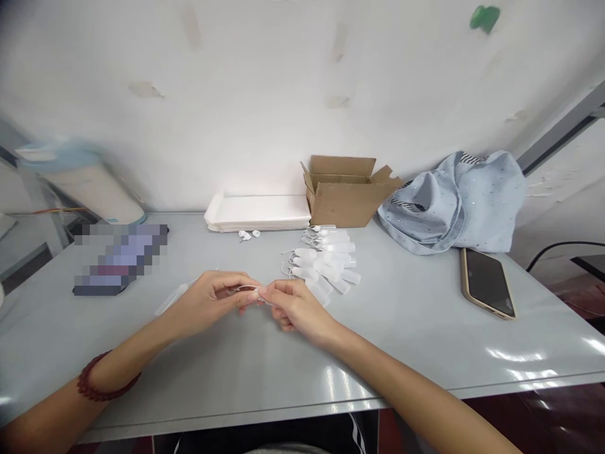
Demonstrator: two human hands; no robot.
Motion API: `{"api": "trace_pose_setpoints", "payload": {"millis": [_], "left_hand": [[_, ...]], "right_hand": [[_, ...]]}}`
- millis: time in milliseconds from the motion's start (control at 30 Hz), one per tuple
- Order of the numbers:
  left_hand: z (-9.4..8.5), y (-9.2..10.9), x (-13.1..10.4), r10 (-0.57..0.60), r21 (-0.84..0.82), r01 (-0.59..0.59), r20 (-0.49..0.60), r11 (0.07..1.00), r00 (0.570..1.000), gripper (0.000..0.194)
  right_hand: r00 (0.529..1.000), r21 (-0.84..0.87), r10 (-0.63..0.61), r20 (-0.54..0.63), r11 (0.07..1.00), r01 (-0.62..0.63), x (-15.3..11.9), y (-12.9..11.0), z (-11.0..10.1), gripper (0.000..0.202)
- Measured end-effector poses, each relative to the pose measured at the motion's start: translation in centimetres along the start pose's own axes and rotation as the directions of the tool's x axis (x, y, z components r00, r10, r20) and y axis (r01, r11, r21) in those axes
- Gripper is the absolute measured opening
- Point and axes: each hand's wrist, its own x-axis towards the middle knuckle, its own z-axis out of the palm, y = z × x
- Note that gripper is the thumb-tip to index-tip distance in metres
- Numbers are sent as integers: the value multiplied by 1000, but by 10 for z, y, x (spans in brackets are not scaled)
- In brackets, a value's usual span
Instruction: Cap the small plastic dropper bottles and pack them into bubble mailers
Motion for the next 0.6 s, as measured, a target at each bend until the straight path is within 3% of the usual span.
{"api": "trace_pose_setpoints", "payload": {"millis": [100, 267, 367, 467, 600], "left_hand": [[3, -1, -1, 7, 34, -7, -8, 999, 1000, 20], [9, -3, -2, 248, 250, -212, -124, 945, 961, 16], [8, -2, -1, 141, 111, -127, -120, 986, 983, 17], [4, 1, 0, -26, -40, 25, -33, 999, 999, 24], [4, 4, -1, -70, -18, 69, -28, 997, 997, 28]], "right_hand": [[1000, 27, 14, 15, 1000, -14, 1, 1, -1, 34], [998, 100, 55, 10, 993, -56, 0, 0, -3, 33], [999, 102, 50, 7, 994, -50, 0, -2, -3, 29], [1000, 75, 18, -9, 997, -17, 0, -3, -3, 28], [999, -15, -13, -36, 1000, 12, 1, -2, -2, 31]]}}
